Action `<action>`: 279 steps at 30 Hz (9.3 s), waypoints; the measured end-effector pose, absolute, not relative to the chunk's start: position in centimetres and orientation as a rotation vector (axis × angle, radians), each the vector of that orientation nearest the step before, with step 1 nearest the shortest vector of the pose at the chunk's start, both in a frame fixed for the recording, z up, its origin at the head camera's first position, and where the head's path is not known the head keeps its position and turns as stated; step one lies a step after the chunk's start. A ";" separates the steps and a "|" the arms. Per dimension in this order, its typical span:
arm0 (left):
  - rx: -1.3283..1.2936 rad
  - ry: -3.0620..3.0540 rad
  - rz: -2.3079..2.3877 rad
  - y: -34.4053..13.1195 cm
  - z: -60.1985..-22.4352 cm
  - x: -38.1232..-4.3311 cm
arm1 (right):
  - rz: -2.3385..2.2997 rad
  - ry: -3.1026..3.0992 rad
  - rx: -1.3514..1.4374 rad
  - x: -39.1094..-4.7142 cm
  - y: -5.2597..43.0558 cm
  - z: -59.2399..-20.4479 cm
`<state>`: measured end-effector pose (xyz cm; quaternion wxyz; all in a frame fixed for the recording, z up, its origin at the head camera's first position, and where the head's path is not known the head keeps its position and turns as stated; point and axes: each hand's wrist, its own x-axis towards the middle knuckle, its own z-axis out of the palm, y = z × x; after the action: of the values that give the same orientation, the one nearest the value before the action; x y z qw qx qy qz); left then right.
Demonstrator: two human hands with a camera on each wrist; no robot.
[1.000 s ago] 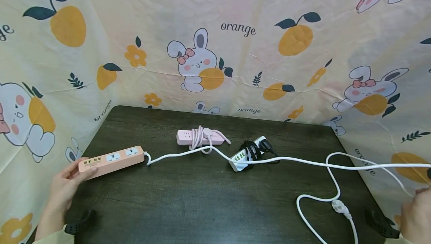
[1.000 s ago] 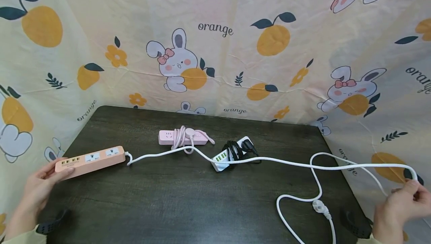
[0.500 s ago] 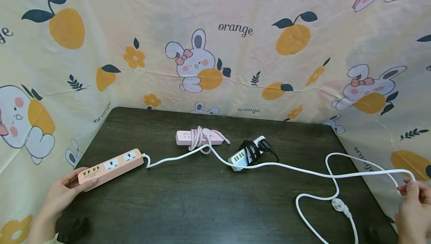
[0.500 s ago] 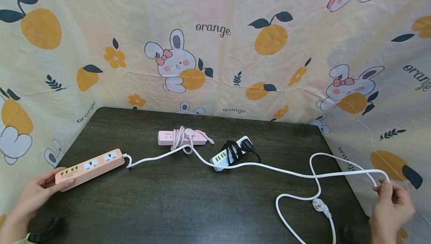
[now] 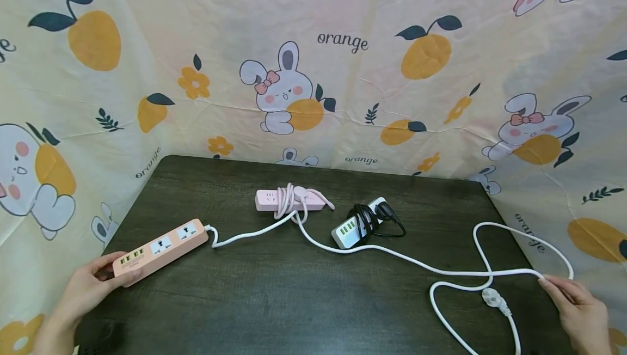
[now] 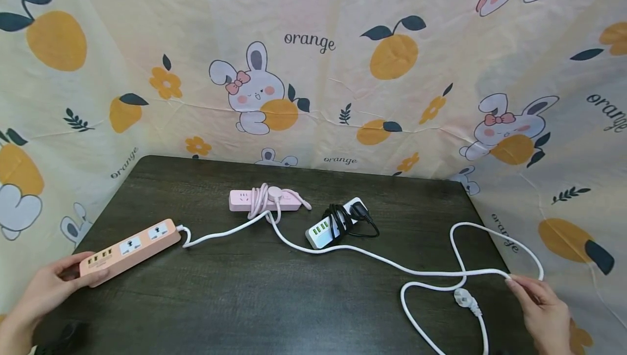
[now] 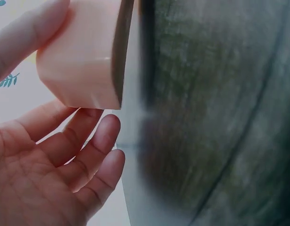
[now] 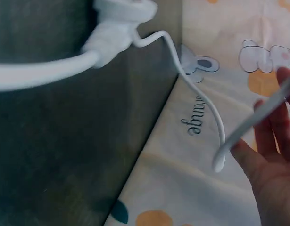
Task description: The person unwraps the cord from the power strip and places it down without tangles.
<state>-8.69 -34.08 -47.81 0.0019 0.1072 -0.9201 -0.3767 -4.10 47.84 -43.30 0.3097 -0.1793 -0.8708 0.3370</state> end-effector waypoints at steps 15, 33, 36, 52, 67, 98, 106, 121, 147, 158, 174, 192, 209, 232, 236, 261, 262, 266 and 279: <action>0.222 -3.043 -0.978 -33.9 -47.0 -9.0 | 0.593 -2.721 0.021 -3.3 49.1 -45.1; 0.105 -2.900 -0.888 -32.3 -46.2 -8.8 | 0.471 -3.150 -0.104 -4.4 47.9 -45.4; 0.113 -2.840 -0.880 -31.7 -46.1 -9.0 | 0.438 -3.129 -0.117 -4.4 47.6 -45.3; 0.182 -2.746 -0.987 -29.6 -46.7 -10.9 | 0.506 -2.778 -0.134 -5.3 42.9 -43.5; -0.070 -2.662 -1.127 -25.6 -43.8 -12.7 | 0.596 -2.740 0.091 -7.9 38.4 -42.4; -0.359 -2.559 -1.314 -19.1 -42.9 -17.0 | 0.836 -2.650 0.339 -13.1 29.9 -41.9; -0.398 -2.574 -1.287 -17.8 -42.9 -17.9 | 0.942 -2.640 0.395 -14.1 27.9 -42.2; -0.465 -2.571 -1.345 -15.9 -43.4 -19.6 | 1.137 -2.638 0.538 -16.1 23.3 -41.6; -0.512 -2.541 -1.366 -13.9 -43.2 -21.1 | 1.265 -2.657 0.685 -18.8 17.6 -41.8; -0.505 -2.598 -1.382 -13.1 -43.4 -21.6 | 1.282 -2.674 0.679 -19.3 16.5 -42.1; -0.454 -2.786 -1.331 -12.4 -44.9 -23.4 | 1.265 -2.703 0.701 -19.7 15.5 -42.5; -0.266 -2.798 -1.465 -11.7 -45.4 -24.5 | 1.228 -2.706 0.733 -19.5 15.7 -42.4; -0.140 -2.758 -1.684 -12.7 -45.6 -23.8 | 1.266 -2.699 0.729 -19.4 15.8 -42.6; -0.111 -2.415 -1.947 -13.2 -41.9 -21.1 | 1.241 -2.468 0.579 -17.7 14.4 -38.4; -0.120 -2.358 -1.978 -12.8 -40.8 -20.4 | 1.230 -2.416 0.589 -17.3 14.3 -37.1; -0.317 -2.166 -2.087 -11.1 -37.6 -16.8 | 1.070 -2.398 0.604 -16.2 13.8 -31.8; -0.333 -2.157 -2.100 -11.0 -37.6 -16.7 | 1.062 -2.409 0.612 -16.1 13.8 -31.7; -0.378 -2.127 -2.151 -10.6 -37.6 -16.3 | 1.019 -2.488 0.647 -16.0 13.7 -31.4; -0.483 -2.110 -2.121 -10.0 -37.5 -15.3 | 0.878 -2.698 0.747 -15.9 13.3 -31.0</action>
<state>-15.32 -9.99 -37.47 0.0554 -0.1592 -0.6951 -0.6989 -15.94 13.28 -31.01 0.1037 0.2533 -0.9147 0.2975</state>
